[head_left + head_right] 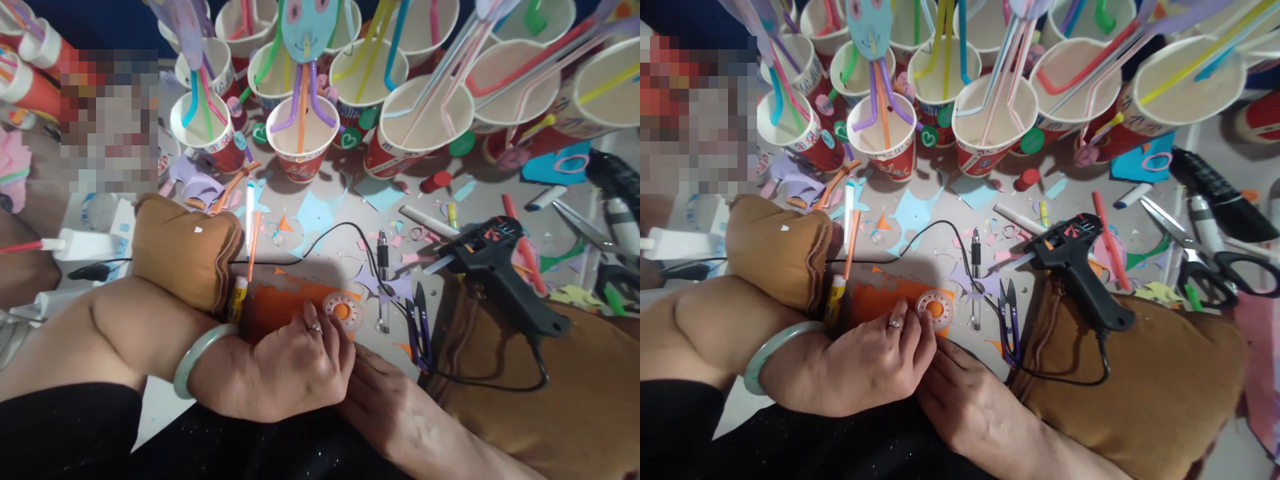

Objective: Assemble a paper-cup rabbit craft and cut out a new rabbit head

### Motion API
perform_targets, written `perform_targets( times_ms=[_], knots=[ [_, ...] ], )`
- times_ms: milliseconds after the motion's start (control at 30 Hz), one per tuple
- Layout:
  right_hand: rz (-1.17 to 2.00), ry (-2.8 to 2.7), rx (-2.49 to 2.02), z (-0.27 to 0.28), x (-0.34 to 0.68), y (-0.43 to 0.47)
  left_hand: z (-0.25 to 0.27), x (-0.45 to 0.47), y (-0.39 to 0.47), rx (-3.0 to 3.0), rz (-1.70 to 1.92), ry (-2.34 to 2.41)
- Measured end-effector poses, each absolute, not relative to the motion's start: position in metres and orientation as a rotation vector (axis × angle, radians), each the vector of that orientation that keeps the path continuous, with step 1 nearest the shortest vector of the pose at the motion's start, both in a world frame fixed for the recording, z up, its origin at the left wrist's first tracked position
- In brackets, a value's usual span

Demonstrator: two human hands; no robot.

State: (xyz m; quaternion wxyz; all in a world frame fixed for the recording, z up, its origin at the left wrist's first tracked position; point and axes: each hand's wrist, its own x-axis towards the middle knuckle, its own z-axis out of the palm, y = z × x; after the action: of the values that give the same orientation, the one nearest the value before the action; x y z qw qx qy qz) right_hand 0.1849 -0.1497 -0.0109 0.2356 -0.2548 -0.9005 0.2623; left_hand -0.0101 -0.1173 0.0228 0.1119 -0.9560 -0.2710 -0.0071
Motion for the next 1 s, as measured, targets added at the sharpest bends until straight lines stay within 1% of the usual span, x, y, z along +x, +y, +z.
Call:
perform_targets(
  times_ms=[1000],
  knots=[
    [0.679,-2.524,-0.639,-0.0127,0.1851,-0.1484,0.0268,-0.0115,-0.1135,-2.842,0.057,-0.754]
  ],
)
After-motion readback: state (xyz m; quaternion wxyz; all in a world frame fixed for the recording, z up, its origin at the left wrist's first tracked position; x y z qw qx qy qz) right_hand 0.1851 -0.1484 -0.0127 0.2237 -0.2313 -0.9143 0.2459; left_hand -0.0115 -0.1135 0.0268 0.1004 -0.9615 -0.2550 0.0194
